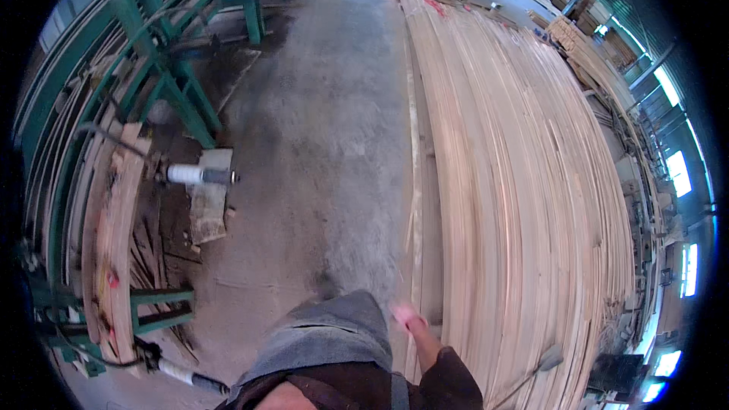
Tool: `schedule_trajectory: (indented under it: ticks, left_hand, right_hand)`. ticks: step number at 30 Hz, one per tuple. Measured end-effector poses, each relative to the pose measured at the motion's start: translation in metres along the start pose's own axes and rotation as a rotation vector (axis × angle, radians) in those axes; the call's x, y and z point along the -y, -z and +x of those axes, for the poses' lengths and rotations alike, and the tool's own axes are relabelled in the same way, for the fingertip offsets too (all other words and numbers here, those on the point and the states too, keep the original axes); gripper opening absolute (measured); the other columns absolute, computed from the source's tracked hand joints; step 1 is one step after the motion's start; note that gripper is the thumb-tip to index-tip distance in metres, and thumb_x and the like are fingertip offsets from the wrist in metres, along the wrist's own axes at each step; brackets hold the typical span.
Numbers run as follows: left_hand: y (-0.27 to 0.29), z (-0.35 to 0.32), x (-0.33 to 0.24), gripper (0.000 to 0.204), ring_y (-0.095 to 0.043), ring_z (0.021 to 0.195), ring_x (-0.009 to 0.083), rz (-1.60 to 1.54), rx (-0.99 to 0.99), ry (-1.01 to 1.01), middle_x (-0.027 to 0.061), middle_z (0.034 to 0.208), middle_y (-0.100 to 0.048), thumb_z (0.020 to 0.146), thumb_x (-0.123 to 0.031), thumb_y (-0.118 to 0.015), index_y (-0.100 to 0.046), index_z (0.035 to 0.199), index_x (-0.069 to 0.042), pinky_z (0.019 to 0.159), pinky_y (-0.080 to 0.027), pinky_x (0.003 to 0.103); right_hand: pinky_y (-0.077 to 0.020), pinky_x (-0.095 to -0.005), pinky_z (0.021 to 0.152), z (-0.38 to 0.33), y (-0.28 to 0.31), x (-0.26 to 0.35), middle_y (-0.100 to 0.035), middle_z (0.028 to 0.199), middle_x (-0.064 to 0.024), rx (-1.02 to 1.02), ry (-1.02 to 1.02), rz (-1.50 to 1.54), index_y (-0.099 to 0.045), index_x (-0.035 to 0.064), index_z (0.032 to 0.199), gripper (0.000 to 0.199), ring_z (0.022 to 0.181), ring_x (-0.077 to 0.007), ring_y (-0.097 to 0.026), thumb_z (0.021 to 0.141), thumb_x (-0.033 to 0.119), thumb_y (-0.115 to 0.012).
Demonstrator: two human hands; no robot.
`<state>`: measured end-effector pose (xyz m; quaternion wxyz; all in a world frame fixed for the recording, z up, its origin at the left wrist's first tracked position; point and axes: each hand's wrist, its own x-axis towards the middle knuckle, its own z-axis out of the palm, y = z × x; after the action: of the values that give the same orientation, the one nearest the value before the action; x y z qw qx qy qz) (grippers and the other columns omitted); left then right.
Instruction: The person picks up long wooden planks from a stack and places them onto a metal rack. They then use a handheld scraper tool to scrape the surface of the stacked planks repeatedly.
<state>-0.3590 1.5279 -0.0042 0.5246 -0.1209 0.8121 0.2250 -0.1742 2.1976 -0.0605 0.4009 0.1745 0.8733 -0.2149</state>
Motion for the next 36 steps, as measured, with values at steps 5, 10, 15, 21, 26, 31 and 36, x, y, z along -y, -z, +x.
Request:
schedule_trajectory:
  ticks: [5, 10, 15, 21, 26, 31, 36]
  left_hand:
    - [0.025, 0.090, -0.331, 0.059, -0.058, 0.126, 0.0306, -0.106, 0.018, -0.321, 0.0153, 0.140, -0.059, 0.099, -0.046, -0.051, -0.055, 0.140, -0.003, 0.106, -0.045, 0.043]
    - [0.056, 0.163, -0.594, 0.055, -0.062, 0.119, 0.0309, -0.389, 0.018, -0.317, 0.0144, 0.131, -0.063, 0.095, -0.045, -0.055, -0.060, 0.132, -0.005, 0.101, -0.048, 0.043]
    - [0.083, 0.196, -0.723, 0.051, -0.065, 0.112, 0.0313, -0.231, -0.019, -0.204, 0.0134, 0.123, -0.067, 0.092, -0.045, -0.059, -0.065, 0.125, -0.007, 0.096, -0.051, 0.044]
    - [0.114, 0.289, -0.880, 0.046, -0.069, 0.103, 0.0317, 0.266, 0.064, -0.251, 0.0123, 0.113, -0.072, 0.087, -0.044, -0.064, -0.071, 0.116, -0.009, 0.090, -0.054, 0.044]
    - [0.186, 0.395, -1.070, 0.042, -0.072, 0.096, 0.0320, 0.549, 0.110, -0.400, 0.0113, 0.105, -0.076, 0.083, -0.043, -0.068, -0.076, 0.109, -0.011, 0.085, -0.057, 0.045]
    - [0.362, 0.545, -1.366, 0.043, -0.073, 0.103, 0.0302, 0.799, -0.262, -0.524, 0.0095, 0.111, -0.077, 0.077, -0.038, -0.083, -0.077, 0.115, -0.017, 0.089, -0.058, 0.043]
    - [0.484, 0.641, -1.712, 0.052, -0.072, 0.107, 0.0284, -0.762, 0.128, -0.475, 0.0120, 0.124, -0.073, 0.087, -0.032, -0.074, -0.064, 0.132, -0.009, 0.091, -0.057, 0.043]
  right_hand:
    - [-0.0613, -0.0504, 0.078, 0.019, 0.087, -0.071, -0.078, 0.099, -0.0189, 0.403, -0.883, 1.063, -0.080, 0.0071, 0.098, 0.021, 0.092, -0.0233, -0.076, 0.081, 0.013, -0.070]
    - [-0.0596, -0.0438, 0.061, 0.176, 0.289, -0.206, -0.076, 0.095, -0.0144, 0.135, -0.341, 0.389, -0.073, 0.0059, 0.105, 0.029, 0.073, -0.0281, -0.072, 0.103, 0.030, -0.056]
    - [-0.0581, -0.0401, 0.066, 0.317, 0.650, -0.135, -0.073, 0.091, -0.0148, -0.318, -0.276, 1.099, -0.069, 0.0029, 0.106, 0.029, 0.079, -0.0259, -0.073, 0.098, 0.030, -0.061]
    - [-0.0562, -0.0375, 0.065, 0.481, 0.905, -0.097, -0.070, 0.086, -0.0100, -0.267, 0.127, 1.050, -0.066, 0.0029, 0.104, 0.030, 0.073, -0.0207, -0.068, 0.101, 0.032, -0.058]
    - [-0.0524, -0.0495, 0.076, 0.593, 0.972, -0.227, -0.071, 0.085, -0.0189, -0.254, -0.073, 0.665, -0.070, -0.0007, 0.100, 0.050, 0.083, -0.0348, -0.071, 0.094, 0.047, -0.057]
    - [-0.0567, -0.0496, 0.091, 0.602, 0.988, -0.361, -0.072, 0.120, -0.0220, -0.142, -0.170, -0.010, -0.076, 0.0098, 0.115, 0.035, 0.112, -0.0394, -0.070, 0.098, 0.029, -0.053]
    - [-0.0578, -0.0451, 0.084, 0.757, 1.137, -0.447, -0.072, 0.111, -0.0161, 0.219, -0.404, 0.159, -0.073, 0.0093, 0.116, 0.031, 0.101, -0.0322, -0.071, 0.098, 0.029, -0.056]
